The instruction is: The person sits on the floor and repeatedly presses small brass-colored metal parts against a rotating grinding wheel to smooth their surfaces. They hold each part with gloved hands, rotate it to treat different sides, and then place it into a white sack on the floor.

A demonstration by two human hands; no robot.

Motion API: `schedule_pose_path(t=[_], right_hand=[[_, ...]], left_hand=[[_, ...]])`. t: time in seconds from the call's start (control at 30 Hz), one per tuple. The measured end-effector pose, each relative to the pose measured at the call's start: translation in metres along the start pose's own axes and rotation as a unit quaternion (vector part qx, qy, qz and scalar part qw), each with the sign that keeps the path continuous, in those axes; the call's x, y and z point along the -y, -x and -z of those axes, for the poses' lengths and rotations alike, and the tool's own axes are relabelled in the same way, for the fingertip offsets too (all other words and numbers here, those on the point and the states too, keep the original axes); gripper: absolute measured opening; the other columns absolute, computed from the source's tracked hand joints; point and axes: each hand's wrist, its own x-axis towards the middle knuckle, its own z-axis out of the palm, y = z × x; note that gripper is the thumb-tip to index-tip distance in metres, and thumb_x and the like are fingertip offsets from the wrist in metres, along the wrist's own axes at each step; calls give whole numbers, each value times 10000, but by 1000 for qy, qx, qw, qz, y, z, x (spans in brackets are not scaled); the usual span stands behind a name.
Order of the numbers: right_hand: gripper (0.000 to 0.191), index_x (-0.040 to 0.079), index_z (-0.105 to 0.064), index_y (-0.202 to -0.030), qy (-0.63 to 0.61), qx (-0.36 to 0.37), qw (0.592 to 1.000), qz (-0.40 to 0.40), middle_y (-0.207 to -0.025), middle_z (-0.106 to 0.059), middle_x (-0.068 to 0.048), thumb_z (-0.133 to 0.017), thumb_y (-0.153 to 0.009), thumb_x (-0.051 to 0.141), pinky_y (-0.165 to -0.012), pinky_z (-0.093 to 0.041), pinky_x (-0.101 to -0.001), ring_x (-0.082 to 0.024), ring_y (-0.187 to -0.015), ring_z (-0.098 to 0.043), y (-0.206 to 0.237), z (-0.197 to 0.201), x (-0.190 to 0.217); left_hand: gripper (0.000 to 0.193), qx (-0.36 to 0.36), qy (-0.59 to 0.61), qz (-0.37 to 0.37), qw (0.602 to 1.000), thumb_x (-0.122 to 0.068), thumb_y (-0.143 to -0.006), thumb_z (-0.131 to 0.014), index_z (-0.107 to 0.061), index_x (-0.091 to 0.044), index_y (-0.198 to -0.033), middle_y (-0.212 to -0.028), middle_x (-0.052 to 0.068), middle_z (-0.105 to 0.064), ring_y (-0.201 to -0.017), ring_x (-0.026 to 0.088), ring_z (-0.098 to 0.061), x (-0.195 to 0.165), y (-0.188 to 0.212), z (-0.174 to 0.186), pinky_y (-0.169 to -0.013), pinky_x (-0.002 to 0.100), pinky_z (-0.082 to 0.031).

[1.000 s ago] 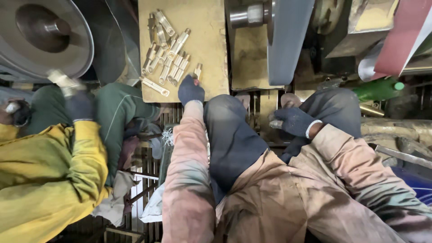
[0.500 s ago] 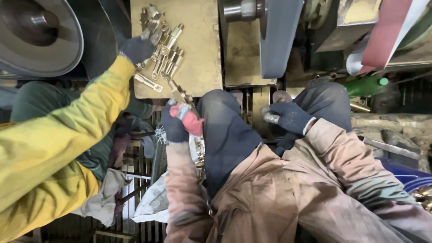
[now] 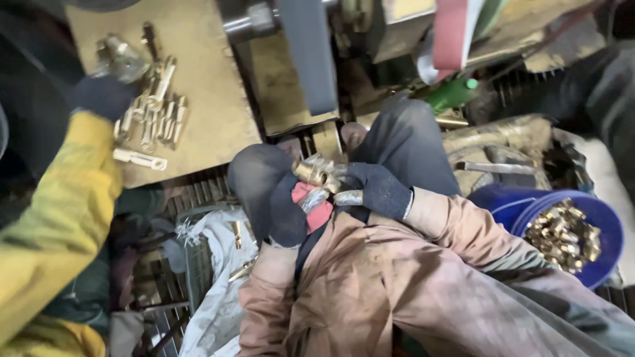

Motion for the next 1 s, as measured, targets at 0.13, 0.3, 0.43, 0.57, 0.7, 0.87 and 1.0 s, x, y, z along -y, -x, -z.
schedule_pose_path(t=[0.13, 0.3, 0.43, 0.57, 0.7, 0.87, 1.0], right_hand=[[542, -18, -586, -1429, 90, -47, 994, 49, -1312, -699, -97, -742, -913, 37, -1005, -549, -308, -133, -1174, -637, 20, 18, 10], [553, 6, -554, -1435, 83, -39, 990, 106, -1333, -672, -67, -735, -916, 65, -1025, -540, -302, -120, -1209, -624, 33, 39, 27], [476, -10, -610, -1381, 118, -54, 985, 116, -1302, -699, -77, -732, -929, 73, -977, -580, -315, -140, -1140, -674, 30, 47, 32], [483, 6, -590, -1397, 65, -34, 991, 109, -1229, -729, -70, -717, -937, 80, -969, -588, -314, -148, -1102, -702, 25, 58, 34], [484, -6, -628, -1385, 202, -68, 968, 133, -1189, -745, -73, -744, -930, 110, -955, -569, -315, -158, -1092, -697, 12, 78, 33], [445, -6, -602, -1381, 139, -62, 976, 158, -1098, -741, -105, -718, -976, 136, -871, -585, -310, -161, -975, -714, -26, 109, 27], [363, -10, -634, -1310, 27, -81, 989, 122, -1023, -736, -107, -703, -973, 107, -746, -614, -306, -153, -849, -719, -56, 127, 20]], left_hand=[[411, -10, 37, 56, 998, -6, -885, -699, -654, 33, -1292, -1042, 94, -734, -885, 141, -695, -25, -1, -8, -773, 280, -573], [433, 50, -161, -43, 985, 20, -882, -722, -660, 21, -1310, -1096, 81, -740, -986, 132, -684, -59, 0, -15, -869, 262, -553], [383, 45, -208, -3, 977, -25, -893, -729, -693, -18, -1273, -959, 62, -728, -824, 155, -666, -67, -5, -21, -749, 295, -536], [313, 31, -267, 9, 963, -63, -905, -729, -699, -16, -1212, -901, 82, -718, -763, 184, -659, -53, -17, -14, -704, 324, -531], [251, 45, -321, -58, 944, -92, -919, -727, -692, 2, -1149, -892, 117, -712, -762, 215, -658, -30, -41, -1, -709, 347, -528], [207, 69, -354, -122, 925, -128, -937, -725, -684, 24, -1070, -881, 161, -704, -762, 254, -656, -9, -93, 7, -716, 376, -526], [168, 70, -311, -70, 945, -142, -926, -721, -698, 10, -993, -828, 161, -713, -713, 251, -638, 10, -127, 6, -687, 380, -523]])
